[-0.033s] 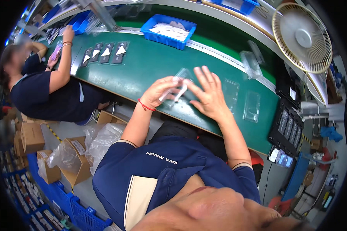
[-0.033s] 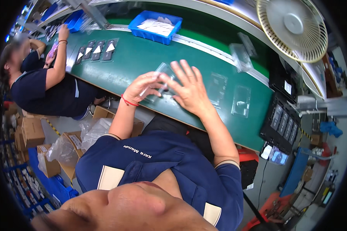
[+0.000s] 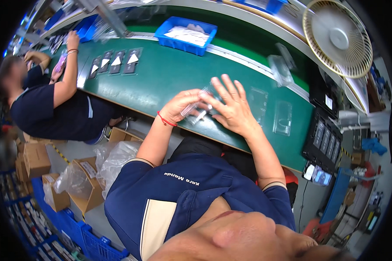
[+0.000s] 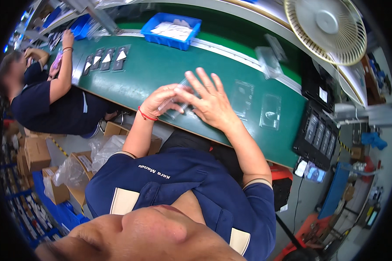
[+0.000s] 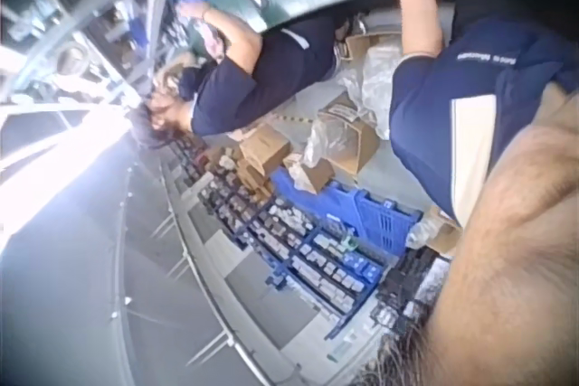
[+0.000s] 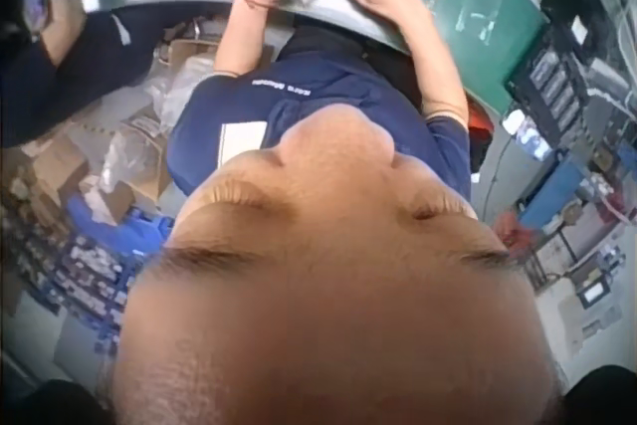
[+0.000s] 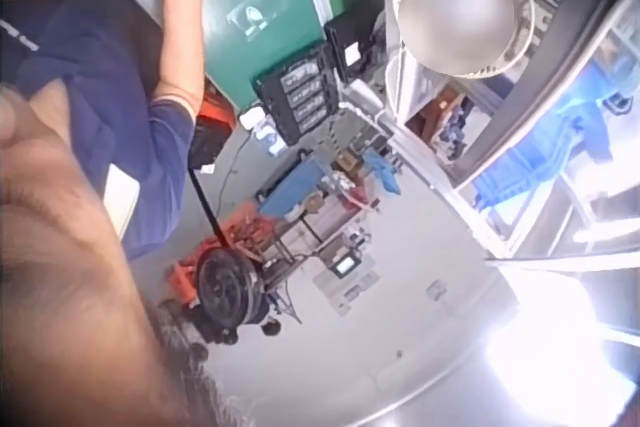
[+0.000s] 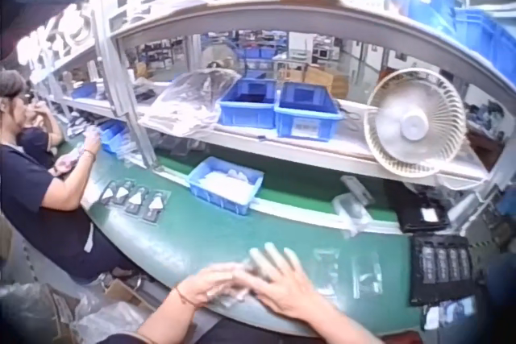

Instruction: The person repeatedly picks up small black electronic devices and places them into clear plastic clamshell packaging. They then take white triangular inserts from a blue bin and place them into the packaging with the devices. The person arranges the packaged items on the green workbench.

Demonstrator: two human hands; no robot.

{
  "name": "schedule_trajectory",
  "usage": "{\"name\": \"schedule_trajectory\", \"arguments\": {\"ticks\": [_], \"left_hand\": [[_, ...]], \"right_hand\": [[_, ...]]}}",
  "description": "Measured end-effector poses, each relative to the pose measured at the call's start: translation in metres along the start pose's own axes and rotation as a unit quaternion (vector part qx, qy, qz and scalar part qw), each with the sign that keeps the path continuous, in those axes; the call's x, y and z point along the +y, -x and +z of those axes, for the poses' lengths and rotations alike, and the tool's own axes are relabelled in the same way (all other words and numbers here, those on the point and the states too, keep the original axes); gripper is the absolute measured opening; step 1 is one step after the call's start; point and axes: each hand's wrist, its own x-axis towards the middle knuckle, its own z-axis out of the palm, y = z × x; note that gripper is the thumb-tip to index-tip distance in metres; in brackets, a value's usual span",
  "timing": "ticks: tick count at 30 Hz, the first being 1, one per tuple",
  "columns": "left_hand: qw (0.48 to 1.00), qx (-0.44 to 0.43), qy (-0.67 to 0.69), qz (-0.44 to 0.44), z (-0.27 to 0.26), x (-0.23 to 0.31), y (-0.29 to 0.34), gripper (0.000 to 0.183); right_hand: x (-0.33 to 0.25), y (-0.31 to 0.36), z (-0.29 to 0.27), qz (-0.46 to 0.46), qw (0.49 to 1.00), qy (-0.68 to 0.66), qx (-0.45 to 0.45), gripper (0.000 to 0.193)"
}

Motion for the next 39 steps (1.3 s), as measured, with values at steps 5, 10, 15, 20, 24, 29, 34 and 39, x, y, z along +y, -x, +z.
{"name": "schedule_trajectory", "arguments": {"ticks": [5,10,15,20,24,29,34,39], "left_hand": [[0.982,-0.064,0.143,-0.107,0.036,0.008,-0.023,0.05],[0.99,-0.054,0.033,0.125,0.056,-0.023,-0.039,0.021],[0.985,-0.031,0.011,0.169,0.068,-0.036,-0.059,0.006],[0.977,-0.035,0.092,0.191,0.069,-0.039,-0.065,0.008],[0.997,0.041,-0.009,0.058,0.019,-0.017,-0.058,0.009],[0.986,0.114,-0.114,-0.048,-0.006,-0.004,-0.056,0.013],[0.934,0.195,-0.298,-0.028,0.011,-0.011,-0.067,0.026],[0.902,0.215,-0.375,0.007,0.019,-0.021,-0.071,0.034]], "right_hand": [[0.026,0.01,-0.014,0.04,0.986,-0.155,0.038,0.089],[0.03,0.03,-0.016,0.315,0.91,-0.258,0.084,0.109],[0.026,0.049,-0.006,0.377,0.864,-0.32,0.098,0.107],[0.035,0.079,-0.013,0.425,0.725,-0.509,0.187,0.089],[0.063,0.126,-0.06,0.561,0.78,-0.13,0.245,0.088],[0.099,0.206,-0.049,0.61,0.747,0.242,0.105,0.087],[0.087,0.192,-0.024,0.579,0.777,0.219,0.113,0.062],[0.081,0.198,-0.068,0.532,0.785,0.23,0.219,0.05]]}}
